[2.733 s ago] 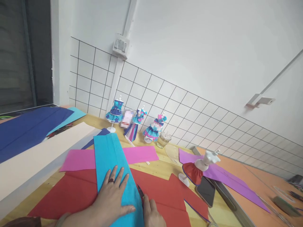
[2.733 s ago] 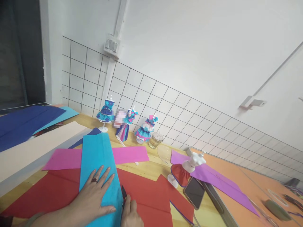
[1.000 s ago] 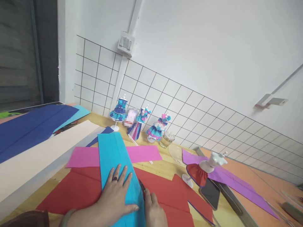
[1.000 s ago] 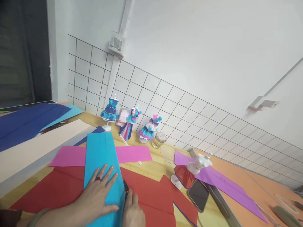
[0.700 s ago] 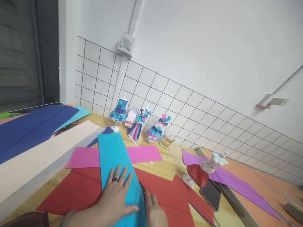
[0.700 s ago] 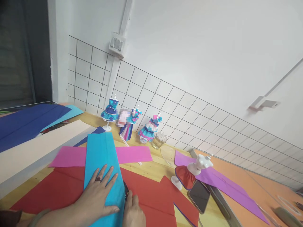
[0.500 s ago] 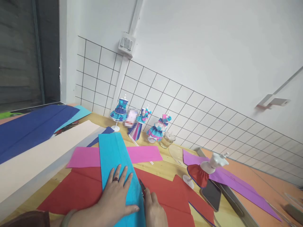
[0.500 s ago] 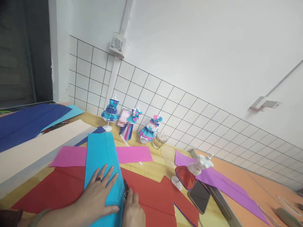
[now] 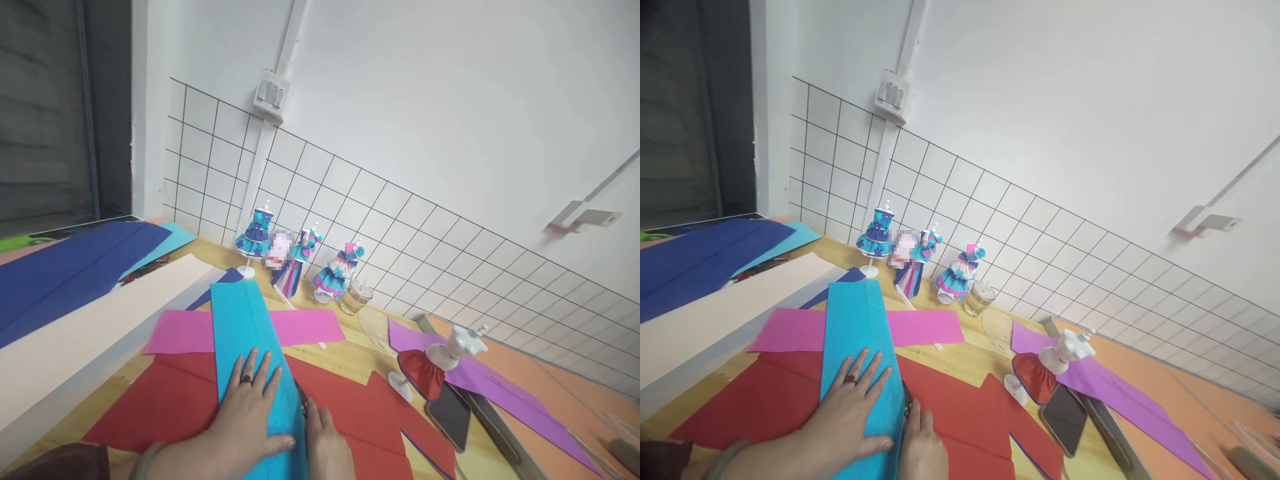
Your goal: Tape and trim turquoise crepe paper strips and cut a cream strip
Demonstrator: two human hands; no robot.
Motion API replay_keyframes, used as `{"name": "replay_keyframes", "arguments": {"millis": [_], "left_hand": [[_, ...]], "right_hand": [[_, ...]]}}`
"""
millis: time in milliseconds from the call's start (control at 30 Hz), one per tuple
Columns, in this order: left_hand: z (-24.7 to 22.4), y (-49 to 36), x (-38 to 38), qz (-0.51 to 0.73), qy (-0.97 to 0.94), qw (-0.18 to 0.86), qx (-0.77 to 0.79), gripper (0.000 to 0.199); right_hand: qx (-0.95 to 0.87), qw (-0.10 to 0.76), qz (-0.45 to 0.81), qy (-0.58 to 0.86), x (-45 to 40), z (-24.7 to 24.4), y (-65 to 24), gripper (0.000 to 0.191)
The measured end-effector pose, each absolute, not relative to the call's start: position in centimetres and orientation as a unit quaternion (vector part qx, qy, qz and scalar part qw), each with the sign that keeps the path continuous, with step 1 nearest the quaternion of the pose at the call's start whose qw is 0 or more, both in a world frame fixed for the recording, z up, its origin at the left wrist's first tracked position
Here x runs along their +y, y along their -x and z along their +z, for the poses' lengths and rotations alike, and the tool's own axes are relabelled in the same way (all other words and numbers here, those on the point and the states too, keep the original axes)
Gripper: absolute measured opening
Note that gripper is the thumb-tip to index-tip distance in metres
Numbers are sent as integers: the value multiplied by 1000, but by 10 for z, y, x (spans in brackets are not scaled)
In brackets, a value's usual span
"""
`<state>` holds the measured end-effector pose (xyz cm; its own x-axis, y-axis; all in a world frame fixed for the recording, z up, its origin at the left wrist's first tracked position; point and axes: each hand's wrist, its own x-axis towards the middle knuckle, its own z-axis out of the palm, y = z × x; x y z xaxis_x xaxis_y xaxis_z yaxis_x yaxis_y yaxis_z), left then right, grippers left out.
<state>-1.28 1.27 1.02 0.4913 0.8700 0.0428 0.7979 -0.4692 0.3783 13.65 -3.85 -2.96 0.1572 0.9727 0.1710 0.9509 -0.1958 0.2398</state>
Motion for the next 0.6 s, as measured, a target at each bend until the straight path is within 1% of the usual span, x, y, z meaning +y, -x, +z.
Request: {"name": "replay_keyframes", "arguments": {"millis": [200, 400, 600], "left_hand": [[18, 12, 10, 103, -847, 148, 501, 91], [15, 13, 12, 109, -849, 161, 491, 90], [12, 14, 13, 112, -849, 163, 490, 91]], "right_hand": [[630, 6, 137, -765, -37, -34, -138, 32], [636, 7, 130, -761, -33, -30, -135, 33], [641, 18, 130, -756, -32, -29, -134, 42]]}}
